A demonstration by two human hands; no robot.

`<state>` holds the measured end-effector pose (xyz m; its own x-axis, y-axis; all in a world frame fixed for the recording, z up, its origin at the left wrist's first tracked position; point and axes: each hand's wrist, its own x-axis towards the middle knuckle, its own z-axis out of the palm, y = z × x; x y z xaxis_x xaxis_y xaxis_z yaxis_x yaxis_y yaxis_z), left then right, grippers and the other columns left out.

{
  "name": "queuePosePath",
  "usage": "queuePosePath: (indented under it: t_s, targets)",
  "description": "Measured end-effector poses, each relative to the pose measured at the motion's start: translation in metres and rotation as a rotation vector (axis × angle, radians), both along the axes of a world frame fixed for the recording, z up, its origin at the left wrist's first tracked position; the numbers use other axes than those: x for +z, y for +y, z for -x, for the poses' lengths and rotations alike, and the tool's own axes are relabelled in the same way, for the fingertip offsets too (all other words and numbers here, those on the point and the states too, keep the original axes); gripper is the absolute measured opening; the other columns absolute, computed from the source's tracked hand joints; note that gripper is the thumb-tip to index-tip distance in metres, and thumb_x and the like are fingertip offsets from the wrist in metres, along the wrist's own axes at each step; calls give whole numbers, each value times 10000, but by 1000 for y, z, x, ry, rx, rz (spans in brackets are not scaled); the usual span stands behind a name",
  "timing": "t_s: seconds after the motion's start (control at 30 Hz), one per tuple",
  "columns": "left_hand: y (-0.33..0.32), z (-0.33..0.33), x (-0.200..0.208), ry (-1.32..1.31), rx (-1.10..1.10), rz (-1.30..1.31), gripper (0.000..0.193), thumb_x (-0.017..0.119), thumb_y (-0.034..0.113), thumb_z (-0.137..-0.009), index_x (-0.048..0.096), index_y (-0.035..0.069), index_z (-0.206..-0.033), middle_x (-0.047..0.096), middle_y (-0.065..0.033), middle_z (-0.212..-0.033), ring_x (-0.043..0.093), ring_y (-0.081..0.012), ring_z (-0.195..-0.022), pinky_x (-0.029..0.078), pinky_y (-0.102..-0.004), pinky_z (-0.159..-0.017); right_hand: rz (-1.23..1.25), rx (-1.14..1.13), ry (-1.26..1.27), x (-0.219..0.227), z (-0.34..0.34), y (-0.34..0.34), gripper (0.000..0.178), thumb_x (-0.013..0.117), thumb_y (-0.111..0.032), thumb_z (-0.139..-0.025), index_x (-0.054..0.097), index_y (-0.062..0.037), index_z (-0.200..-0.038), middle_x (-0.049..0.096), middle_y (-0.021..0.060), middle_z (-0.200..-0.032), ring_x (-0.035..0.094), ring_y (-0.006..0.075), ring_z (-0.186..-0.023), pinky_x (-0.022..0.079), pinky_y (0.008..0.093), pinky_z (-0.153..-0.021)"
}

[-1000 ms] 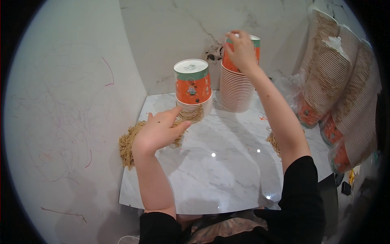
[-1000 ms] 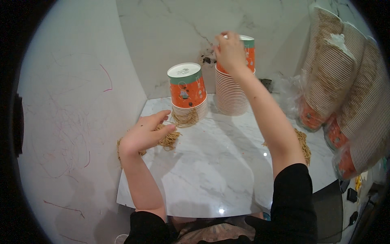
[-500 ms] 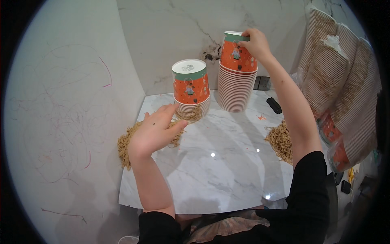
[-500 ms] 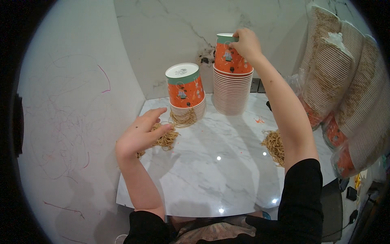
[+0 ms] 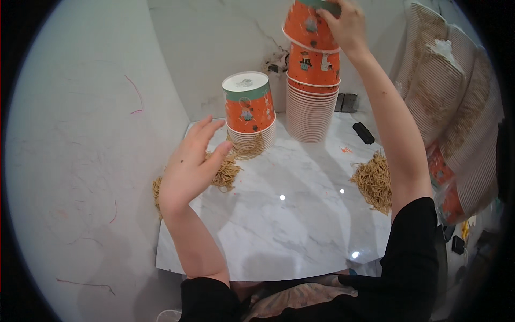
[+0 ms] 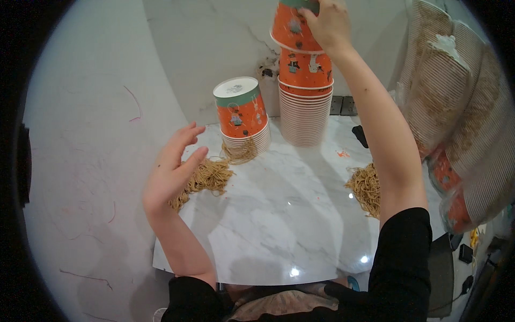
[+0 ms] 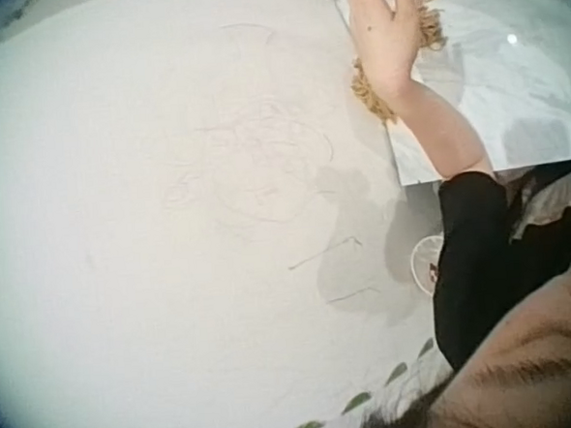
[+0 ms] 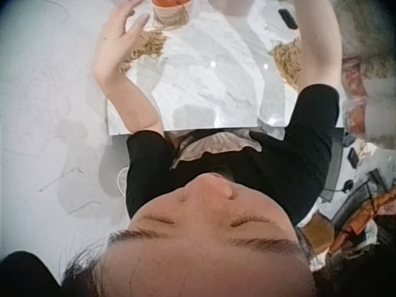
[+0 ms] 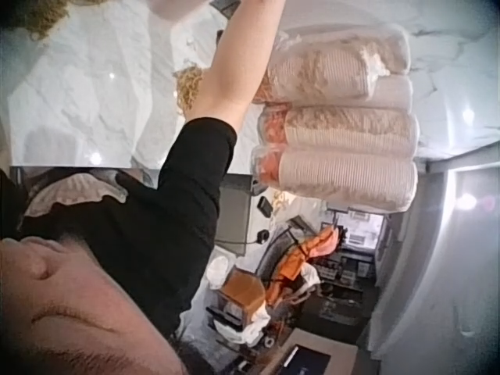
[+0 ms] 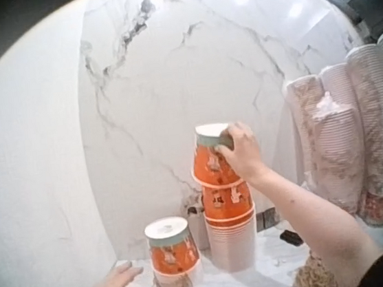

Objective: Attaching elastic strings to paper cups to create small decorative buckets.

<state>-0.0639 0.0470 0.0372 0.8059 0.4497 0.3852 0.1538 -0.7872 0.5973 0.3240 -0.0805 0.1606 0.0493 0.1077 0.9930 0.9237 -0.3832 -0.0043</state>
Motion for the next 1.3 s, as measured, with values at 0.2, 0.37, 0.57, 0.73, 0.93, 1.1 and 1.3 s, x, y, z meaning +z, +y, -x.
queuePosePath:
  t_s: [0.2,0.37,0.57,0.73,0.93,1.1,1.3]
  targets:
    - [-1,-9,-4,-252,84,99,587,678,297,-976,499,-36,-1425,535,-221,-1453,572,-293,-1300,525,-360,-959,-206,283,-293,-19,124,-29,231,755,0,-815,624,-16,-1005,658,133,-958,658,256,-917,515,364,-781]
    - [-19,-20,5,-630,-117,406,611,720,221,-962,471,-96,-1422,603,-206,-1366,611,-254,-1230,516,-362,-989,-13,553,-13,-91,159,-54,268,817,-65,-788,651,-29,-995,655,92,-931,638,237,-867,500,326,-778]
    - [-20,-15,14,-612,-313,757,539,722,54,-914,502,-86,-1386,698,-155,-1191,698,-180,-1022,598,-321,-834,230,767,502,-133,165,-81,249,834,-106,-800,665,-9,-955,664,77,-914,653,190,-885,508,299,-821]
    - [-25,-15,11,-445,-250,710,485,703,-8,-885,544,-88,-1336,714,-135,-1112,704,-157,-964,605,-299,-785,660,510,589,-144,138,-116,289,818,-94,-790,683,0,-1027,693,86,-989,665,219,-925,519,331,-822]
    - [-43,-25,11,-253,-263,631,361,626,-66,-861,593,-112,-1218,708,-100,-994,683,-123,-894,600,-267,-712,646,97,910,-151,37,-166,319,812,-61,-766,708,30,-1054,736,116,-895,694,214,-807,552,337,-751]
    - [-49,-33,3,-143,-244,582,292,585,-74,-843,636,-95,-1129,703,-87,-940,674,-116,-856,590,-253,-704,1045,-170,1126,-196,-33,-177,354,907,-176,-650,761,-10,-925,746,126,-831,710,241,-763,561,369,-700]
    - [-42,-26,-5,-57,-224,357,220,596,-60,-807,677,-59,-1012,705,-58,-896,676,-115,-847,555,-273,-796,1270,-289,1390,-211,-29,-153,392,948,-249,-633,769,-8,-885,742,92,-796,700,200,-694,568,354,-633]
